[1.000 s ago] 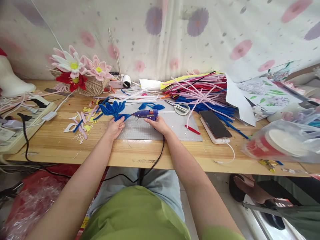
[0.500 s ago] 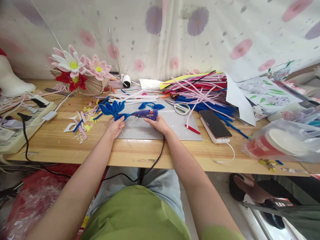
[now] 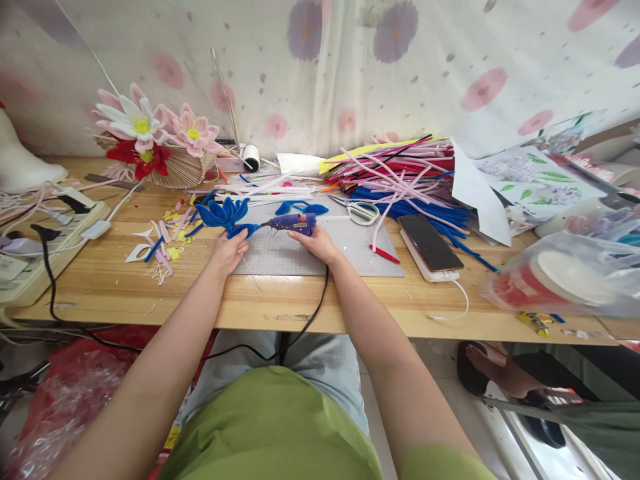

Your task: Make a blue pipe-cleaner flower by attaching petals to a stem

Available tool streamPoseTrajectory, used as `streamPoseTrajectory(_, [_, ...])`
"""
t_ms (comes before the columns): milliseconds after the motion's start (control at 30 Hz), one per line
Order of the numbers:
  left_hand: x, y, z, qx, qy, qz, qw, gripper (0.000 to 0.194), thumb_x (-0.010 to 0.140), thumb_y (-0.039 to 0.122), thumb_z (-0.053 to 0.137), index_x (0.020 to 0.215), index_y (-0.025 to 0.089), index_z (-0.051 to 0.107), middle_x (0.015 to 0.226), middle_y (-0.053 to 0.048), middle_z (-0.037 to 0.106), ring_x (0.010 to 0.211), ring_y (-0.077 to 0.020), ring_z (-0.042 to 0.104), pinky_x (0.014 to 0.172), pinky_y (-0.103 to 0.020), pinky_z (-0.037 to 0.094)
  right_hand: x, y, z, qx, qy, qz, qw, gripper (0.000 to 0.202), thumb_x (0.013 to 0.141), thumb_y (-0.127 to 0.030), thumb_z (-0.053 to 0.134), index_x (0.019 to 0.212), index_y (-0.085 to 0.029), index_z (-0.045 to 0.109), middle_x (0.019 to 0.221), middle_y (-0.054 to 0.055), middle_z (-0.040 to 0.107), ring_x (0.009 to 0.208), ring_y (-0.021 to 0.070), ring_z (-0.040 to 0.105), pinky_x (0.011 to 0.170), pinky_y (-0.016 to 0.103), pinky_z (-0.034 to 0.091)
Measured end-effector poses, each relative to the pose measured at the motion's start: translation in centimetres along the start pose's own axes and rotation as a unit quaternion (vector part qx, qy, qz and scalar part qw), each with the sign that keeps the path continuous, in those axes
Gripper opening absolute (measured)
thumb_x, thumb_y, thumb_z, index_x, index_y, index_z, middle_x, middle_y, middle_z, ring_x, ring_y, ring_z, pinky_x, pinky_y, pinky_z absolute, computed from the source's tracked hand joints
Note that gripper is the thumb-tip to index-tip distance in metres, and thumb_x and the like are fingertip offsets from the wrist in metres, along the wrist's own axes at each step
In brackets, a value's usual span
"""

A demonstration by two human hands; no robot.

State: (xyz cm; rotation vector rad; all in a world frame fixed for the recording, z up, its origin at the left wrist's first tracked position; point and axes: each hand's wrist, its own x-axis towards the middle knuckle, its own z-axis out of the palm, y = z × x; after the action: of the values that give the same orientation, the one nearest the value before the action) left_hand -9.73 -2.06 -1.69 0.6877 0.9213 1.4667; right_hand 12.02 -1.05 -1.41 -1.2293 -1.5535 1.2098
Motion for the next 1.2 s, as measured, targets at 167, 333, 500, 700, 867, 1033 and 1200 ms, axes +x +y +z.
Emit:
streamPoseTrajectory(167, [0.0, -0.03, 0.06, 0.009, 0.009, 0.0, 1.0, 0.033, 0.055, 0.009, 0.077, 0.066, 0.015, 0.046, 0.052, 0.009, 0.045, 0.036, 0.0019, 0.027, 0.037, -0.014, 0.018, -0.12, -0.19, 0.21, 0.004, -0.013, -0.011, 1.0, 0.044, 0.063, -0.059, 0.067, 0.06, -0.021, 0.046, 0.051, -0.004, 0.042, 0.049, 0.0095, 0.036, 0.048, 0.026, 0.03])
streamPoseTrajectory(333, [0.03, -0.04, 0.01, 0.012, 0.001, 0.004, 1.0, 0.034, 0.054, 0.009, 0.076, 0.066, 0.015, 0.045, 0.051, 0.009, 0.044, 0.036, 0.0019, 0.027, 0.037, -0.014, 0.018, -0.07, -0.21, 0.25, -0.005, -0.001, 0.001, 1.0, 0.049, 0.057, -0.065, 0.067, 0.058, -0.021, 0.046, 0.05, -0.004, 0.042, 0.046, 0.0086, 0.036, 0.045, 0.026, 0.029])
streamPoseTrajectory(500, [-0.05, -0.15, 0.11, 0.029, 0.008, 0.008, 1.0, 0.034, 0.054, 0.01, 0.076, 0.067, 0.016, 0.045, 0.05, 0.009, 0.043, 0.036, 0.0012, 0.028, 0.037, -0.014, 0.018, -0.12, -0.37, 0.3, 0.008, -0.003, -0.007, 1.0, 0.05, 0.055, -0.066, 0.067, 0.061, -0.021, 0.047, 0.05, -0.004, 0.043, 0.046, 0.0084, 0.037, 0.045, 0.025, 0.03])
streamPoseTrajectory(700, [-0.17, -0.19, 0.32, 0.045, 0.014, 0.009, 0.999, 0.034, 0.055, 0.01, 0.075, 0.067, 0.016, 0.044, 0.049, 0.01, 0.042, 0.036, 0.0011, 0.028, 0.037, -0.014, 0.018, -0.27, -0.6, 0.31, 0.01, -0.019, 0.002, 1.0, 0.049, 0.054, -0.064, 0.07, 0.061, -0.021, 0.047, 0.049, -0.005, 0.042, 0.046, 0.0079, 0.035, 0.045, 0.025, 0.029])
streamPoseTrajectory(867, [-0.1, -0.18, 0.26, 0.047, 0.015, 0.008, 0.999, 0.033, 0.056, 0.01, 0.074, 0.068, 0.016, 0.044, 0.051, 0.009, 0.043, 0.036, 0.0011, 0.029, 0.037, -0.014, 0.018, -0.37, -0.63, -0.06, 0.004, -0.021, 0.006, 1.0, 0.05, 0.055, -0.065, 0.069, 0.063, -0.02, 0.048, 0.05, -0.004, 0.043, 0.046, 0.0082, 0.036, 0.044, 0.025, 0.028])
streamPoseTrajectory(1033, [0.0, -0.25, 0.17, 0.046, 0.014, 0.01, 0.999, 0.034, 0.055, 0.011, 0.075, 0.068, 0.016, 0.045, 0.051, 0.01, 0.043, 0.036, 0.0012, 0.028, 0.037, -0.014, 0.018, -0.39, -0.73, 0.1, -0.002, -0.01, 0.006, 1.0, 0.049, 0.057, -0.065, 0.068, 0.062, -0.021, 0.047, 0.051, -0.003, 0.043, 0.047, 0.0088, 0.036, 0.045, 0.026, 0.03])
streamPoseTrajectory(1200, [-0.1, -0.23, 0.26, 0.047, 0.019, 0.01, 0.999, 0.034, 0.055, 0.01, 0.075, 0.068, 0.016, 0.045, 0.05, 0.01, 0.042, 0.036, 0.0011, 0.029, 0.037, -0.014, 0.019, -0.48, -0.82, 0.21, -0.004, -0.029, -0.003, 1.0, 0.049, 0.056, -0.066, 0.068, 0.06, -0.022, 0.047, 0.05, -0.004, 0.042, 0.047, 0.0089, 0.035, 0.045, 0.026, 0.03])
